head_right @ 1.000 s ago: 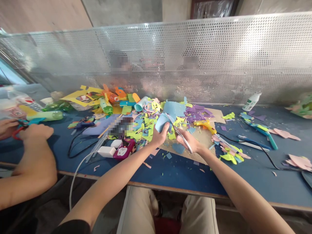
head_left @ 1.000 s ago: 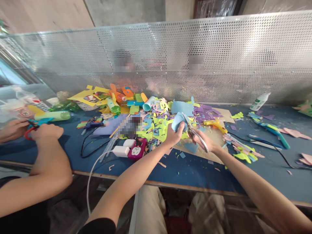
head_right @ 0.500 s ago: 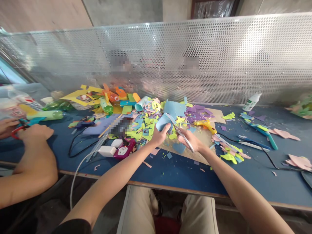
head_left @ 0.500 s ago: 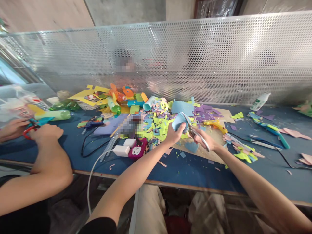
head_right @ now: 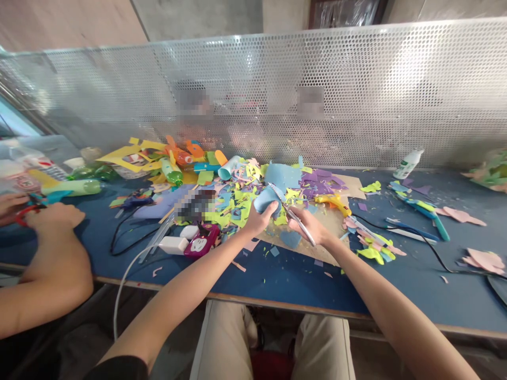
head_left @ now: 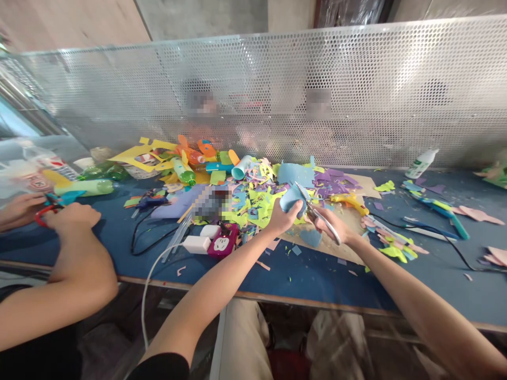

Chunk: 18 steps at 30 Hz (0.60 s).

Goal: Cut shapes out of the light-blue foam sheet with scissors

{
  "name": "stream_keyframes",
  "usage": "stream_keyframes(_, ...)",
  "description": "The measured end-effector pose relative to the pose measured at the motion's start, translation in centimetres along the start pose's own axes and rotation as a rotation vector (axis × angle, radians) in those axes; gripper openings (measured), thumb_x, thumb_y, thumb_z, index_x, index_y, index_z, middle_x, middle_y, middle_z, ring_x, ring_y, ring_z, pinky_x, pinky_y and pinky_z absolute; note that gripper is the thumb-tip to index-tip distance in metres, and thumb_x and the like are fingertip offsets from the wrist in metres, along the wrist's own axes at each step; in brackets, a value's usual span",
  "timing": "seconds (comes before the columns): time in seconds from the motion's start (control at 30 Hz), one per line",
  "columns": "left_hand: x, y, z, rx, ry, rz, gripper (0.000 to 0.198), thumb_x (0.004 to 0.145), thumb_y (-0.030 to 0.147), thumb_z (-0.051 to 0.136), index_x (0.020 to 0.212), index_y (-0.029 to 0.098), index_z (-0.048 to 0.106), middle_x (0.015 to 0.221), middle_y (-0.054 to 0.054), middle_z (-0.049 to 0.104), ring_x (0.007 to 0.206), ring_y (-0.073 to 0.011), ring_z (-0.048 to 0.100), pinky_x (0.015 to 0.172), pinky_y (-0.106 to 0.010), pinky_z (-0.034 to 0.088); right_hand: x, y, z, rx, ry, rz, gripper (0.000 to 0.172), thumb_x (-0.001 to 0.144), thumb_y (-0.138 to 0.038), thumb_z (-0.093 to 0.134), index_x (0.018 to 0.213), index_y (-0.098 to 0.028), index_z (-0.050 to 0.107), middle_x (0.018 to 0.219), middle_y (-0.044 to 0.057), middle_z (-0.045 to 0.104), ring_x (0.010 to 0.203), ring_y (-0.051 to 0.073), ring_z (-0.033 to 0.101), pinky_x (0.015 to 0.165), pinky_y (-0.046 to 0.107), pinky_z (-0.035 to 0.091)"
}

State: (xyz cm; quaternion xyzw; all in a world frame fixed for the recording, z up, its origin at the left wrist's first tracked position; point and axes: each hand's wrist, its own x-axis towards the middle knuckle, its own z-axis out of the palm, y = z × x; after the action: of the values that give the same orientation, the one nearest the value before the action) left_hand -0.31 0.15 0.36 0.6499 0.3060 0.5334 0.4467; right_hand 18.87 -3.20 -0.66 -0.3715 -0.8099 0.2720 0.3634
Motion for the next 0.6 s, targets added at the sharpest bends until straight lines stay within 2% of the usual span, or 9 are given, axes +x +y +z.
stream_keyframes(0.2, 0.2, -0.4, 0.1, 0.033, 0.206, 0.05, 0.035, 0.082, 0.048, 0.064, 0.066, 0.017, 0.059, 0.058, 0.0, 0.056, 0.055, -0.0108, 0.05, 0.054, -0.024, 0.043, 0.1, 0.1, 0.3, -0.007, 0.006, 0.056, 0.07, 0.081, -0.085, 0.027, 0.076, -0.019, 0.05, 0.063, 0.001, 0.048, 0.057, 0.015, 0.041, 0.054, 0.03, 0.034)
stream_keyframes(0.47, 0.2, -0.2, 0.3, 0.033, 0.256, 0.023, 0.036, 0.081, 0.047, 0.065, 0.063, 0.017, 0.057, 0.055, 0.0, 0.052, 0.053, -0.0107, 0.047, 0.05, -0.024, 0.039, 0.0, 0.3, 0.6, 0.03, 0.005, 0.051, 0.07, 0.08, -0.086, 0.026, 0.077, -0.02, 0.051, 0.059, 0.0, 0.05, 0.053, 0.016, 0.043, 0.053, 0.03, 0.035)
stream_keyframes(0.6, 0.0, 0.2, 0.3, 0.05, 0.243, 0.045, 0.038, 0.081, 0.047, 0.065, 0.06, 0.018, 0.054, 0.052, 0.001, 0.049, 0.051, -0.0104, 0.045, 0.048, -0.024, 0.036, 0.0, 0.9, 1.1, 0.051, 0.006, 0.041, 0.066, 0.081, -0.084, 0.029, 0.077, -0.021, 0.049, 0.062, 0.001, 0.052, 0.054, 0.016, 0.045, 0.054, 0.031, 0.037)
